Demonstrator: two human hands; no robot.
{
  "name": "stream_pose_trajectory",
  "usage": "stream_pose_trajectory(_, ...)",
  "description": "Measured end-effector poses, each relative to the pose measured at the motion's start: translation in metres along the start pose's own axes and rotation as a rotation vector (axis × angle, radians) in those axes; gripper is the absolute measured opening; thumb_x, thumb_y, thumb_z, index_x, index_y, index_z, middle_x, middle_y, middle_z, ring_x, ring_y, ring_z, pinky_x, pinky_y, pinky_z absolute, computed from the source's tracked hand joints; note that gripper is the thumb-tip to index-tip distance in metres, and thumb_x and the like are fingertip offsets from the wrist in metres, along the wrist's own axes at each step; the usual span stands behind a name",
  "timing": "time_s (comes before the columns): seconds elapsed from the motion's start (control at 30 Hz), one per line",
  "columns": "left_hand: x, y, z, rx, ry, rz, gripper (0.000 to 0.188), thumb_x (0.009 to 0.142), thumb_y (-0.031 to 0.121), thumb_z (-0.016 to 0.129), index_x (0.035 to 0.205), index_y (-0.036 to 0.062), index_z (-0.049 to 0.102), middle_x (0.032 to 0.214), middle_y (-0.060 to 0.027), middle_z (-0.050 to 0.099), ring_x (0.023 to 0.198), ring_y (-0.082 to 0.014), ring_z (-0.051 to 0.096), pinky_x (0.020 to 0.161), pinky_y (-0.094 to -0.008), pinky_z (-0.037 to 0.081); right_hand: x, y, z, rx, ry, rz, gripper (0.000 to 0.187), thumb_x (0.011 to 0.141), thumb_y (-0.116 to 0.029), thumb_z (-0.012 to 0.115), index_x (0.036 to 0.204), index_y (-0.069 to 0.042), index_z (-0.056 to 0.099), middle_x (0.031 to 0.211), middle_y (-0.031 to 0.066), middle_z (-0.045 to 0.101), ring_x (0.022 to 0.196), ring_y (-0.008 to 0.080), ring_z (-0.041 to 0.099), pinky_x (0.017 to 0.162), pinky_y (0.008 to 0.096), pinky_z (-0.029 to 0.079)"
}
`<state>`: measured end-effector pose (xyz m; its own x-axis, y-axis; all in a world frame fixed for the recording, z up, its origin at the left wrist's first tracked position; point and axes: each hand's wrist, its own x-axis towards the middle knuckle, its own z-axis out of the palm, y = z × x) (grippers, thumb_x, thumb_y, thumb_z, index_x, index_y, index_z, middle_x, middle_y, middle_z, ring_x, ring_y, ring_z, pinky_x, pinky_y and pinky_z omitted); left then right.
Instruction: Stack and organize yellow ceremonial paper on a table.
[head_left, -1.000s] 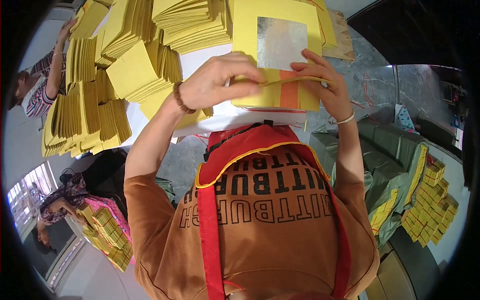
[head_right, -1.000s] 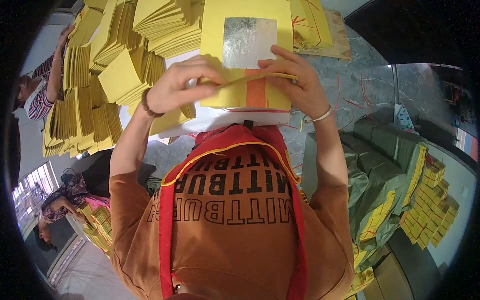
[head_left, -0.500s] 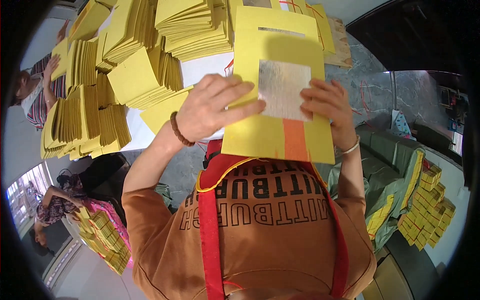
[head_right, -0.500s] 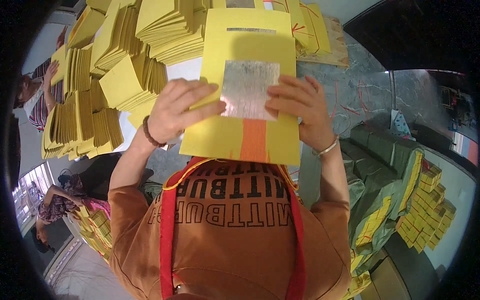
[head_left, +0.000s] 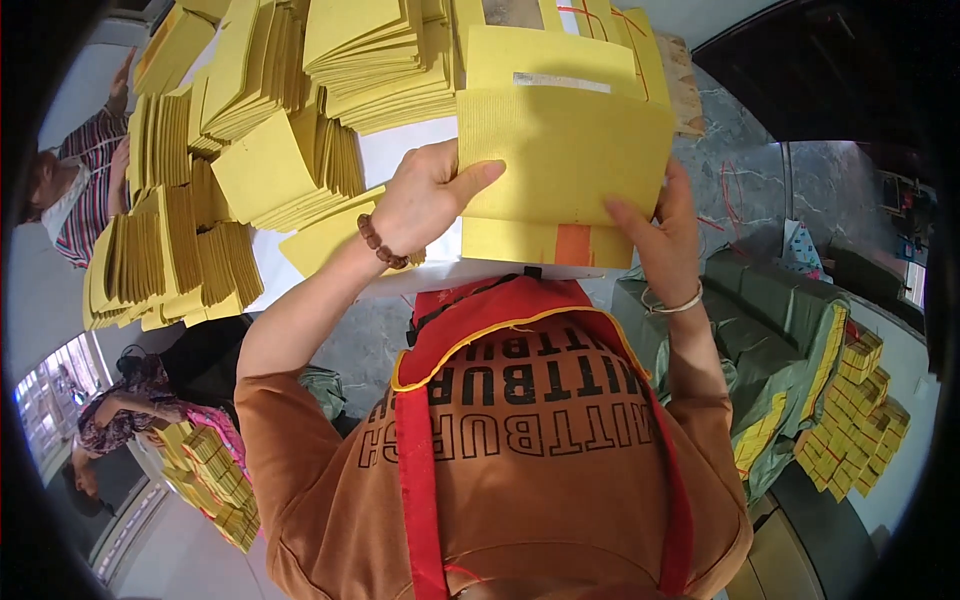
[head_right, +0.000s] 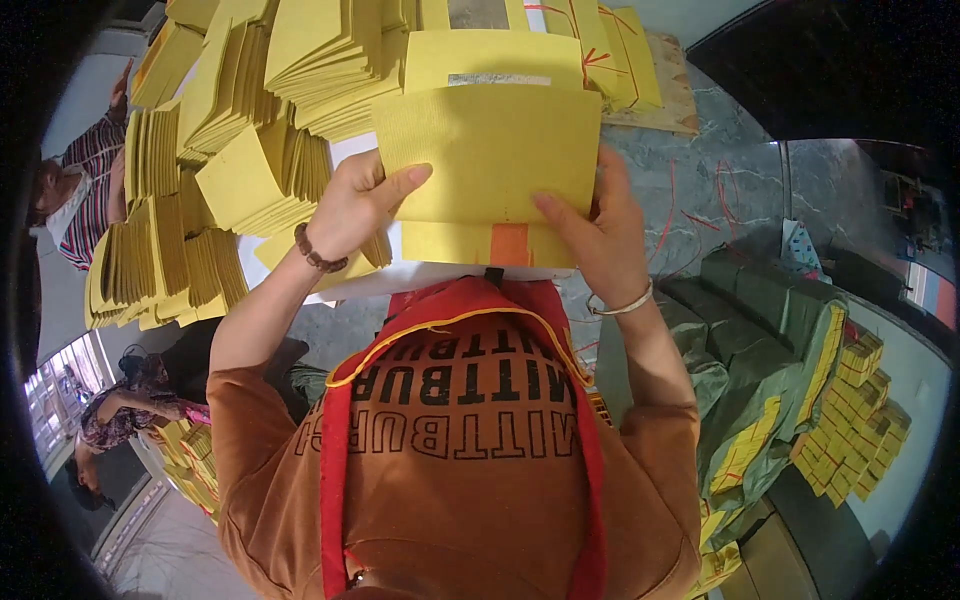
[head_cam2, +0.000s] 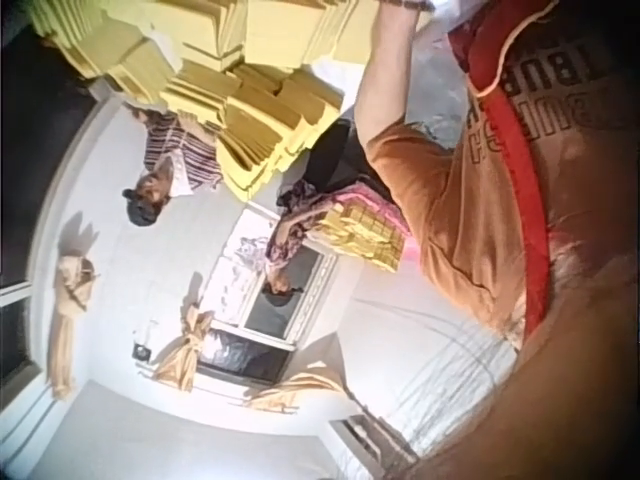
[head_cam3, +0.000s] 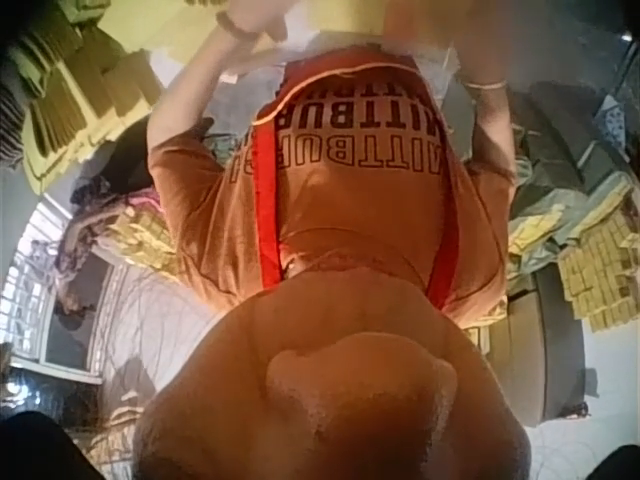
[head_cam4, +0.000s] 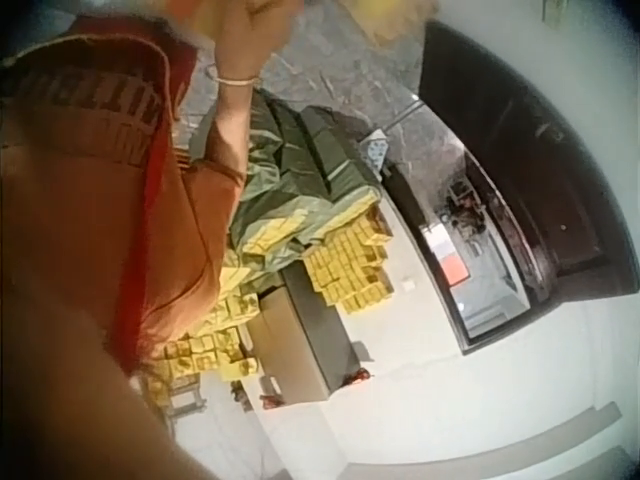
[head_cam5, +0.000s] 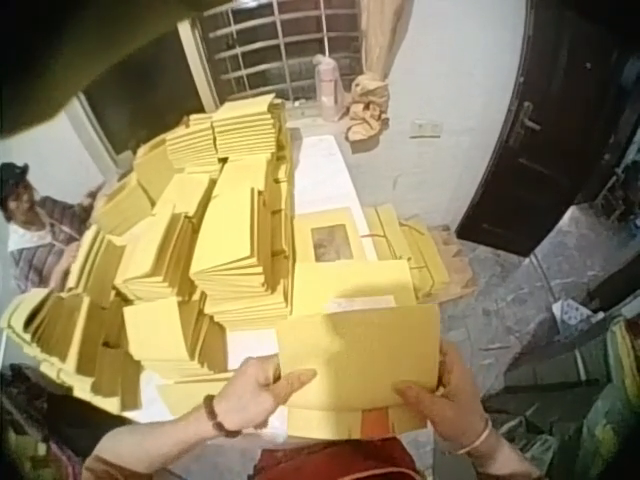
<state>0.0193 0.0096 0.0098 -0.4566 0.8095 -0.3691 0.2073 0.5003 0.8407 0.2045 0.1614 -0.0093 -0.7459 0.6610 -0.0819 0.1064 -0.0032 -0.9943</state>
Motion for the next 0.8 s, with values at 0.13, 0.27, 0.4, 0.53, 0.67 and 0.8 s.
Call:
stream_pose_trajectory(0.13,0.007,-0.005,0.001,-0.089,-0.043,-0.019,0.029,0.089,0.021,0.055,0.107,0.0002,0.061,0.089,-0.0122,0.068,0.08,-0.0161,0.063,0.073,-0.0304,0.048,0.004,0.003,-0.001,0.097,-0.047,-0.018,0.044,0.081,-0.001,0.062,0.123,0.001,0.049,0.107,0.0117,0.06,0.091,0.0122,0.058,0.079,0.0235,0.047)
stream_pose_trajectory(0.27,0.008,-0.004,0.003,-0.232,-0.049,-0.042,0.029,0.089,0.015,0.054,0.112,-0.0017,0.058,0.098,-0.0102,0.066,0.087,-0.0125,0.061,0.078,-0.0281,0.048,0.008,0.008,-0.003,-0.033,-0.038,0.012,0.049,0.082,-0.001,0.062,0.128,0.002,0.046,0.112,0.0115,0.059,0.095,0.0109,0.055,0.081,0.0241,0.046)
stream_pose_trajectory(0.4,0.014,-0.022,0.012,-0.496,0.0,0.059,0.032,0.089,0.012,0.055,0.116,-0.0032,0.051,0.099,-0.0087,0.065,0.088,-0.0114,0.06,0.077,-0.0266,0.048,0.011,0.008,0.002,-0.019,-0.012,0.029,0.047,0.081,0.0,0.061,0.126,0.003,0.047,0.112,0.0113,0.059,0.096,0.0109,0.055,0.081,0.0236,0.046)
stream_pose_trajectory(0.53,0.015,-0.018,0.009,-0.528,0.004,0.004,0.034,0.087,0.009,0.058,0.116,-0.0025,0.046,0.095,-0.0058,0.063,0.083,-0.0097,0.059,0.072,-0.0248,0.048,0.013,0.012,0.002,-0.039,0.018,0.016,0.046,0.081,-0.002,0.062,0.125,0.003,0.049,0.109,0.013,0.061,0.093,0.0101,0.056,0.079,0.0236,0.046)
stream_pose_trajectory(0.67,0.008,-0.016,0.002,-0.331,0.14,-0.008,0.036,0.086,0.009,0.061,0.116,0.0009,0.042,0.091,-0.0064,0.061,0.077,-0.0077,0.056,0.059,-0.022,0.042,0.014,0.015,-0.001,-0.128,0.043,0.003,0.045,0.079,-0.004,0.063,0.122,0.001,0.052,0.101,0.0145,0.065,0.087,0.0096,0.058,0.075,0.0244,0.047)
stream_pose_trajectory(0.8,0.003,0.007,0.003,0.302,0.461,0.499,0.039,0.079,0.013,0.065,0.113,0.0016,0.048,0.099,-0.0111,0.057,0.087,-0.0217,0.054,0.073,-0.0317,0.041,0.013,0.016,0.001,-0.109,0.056,-0.004,0.044,0.079,-0.005,0.063,0.122,0.001,0.052,0.1,0.0146,0.065,0.086,0.01,0.059,0.074,0.0249,0.048)
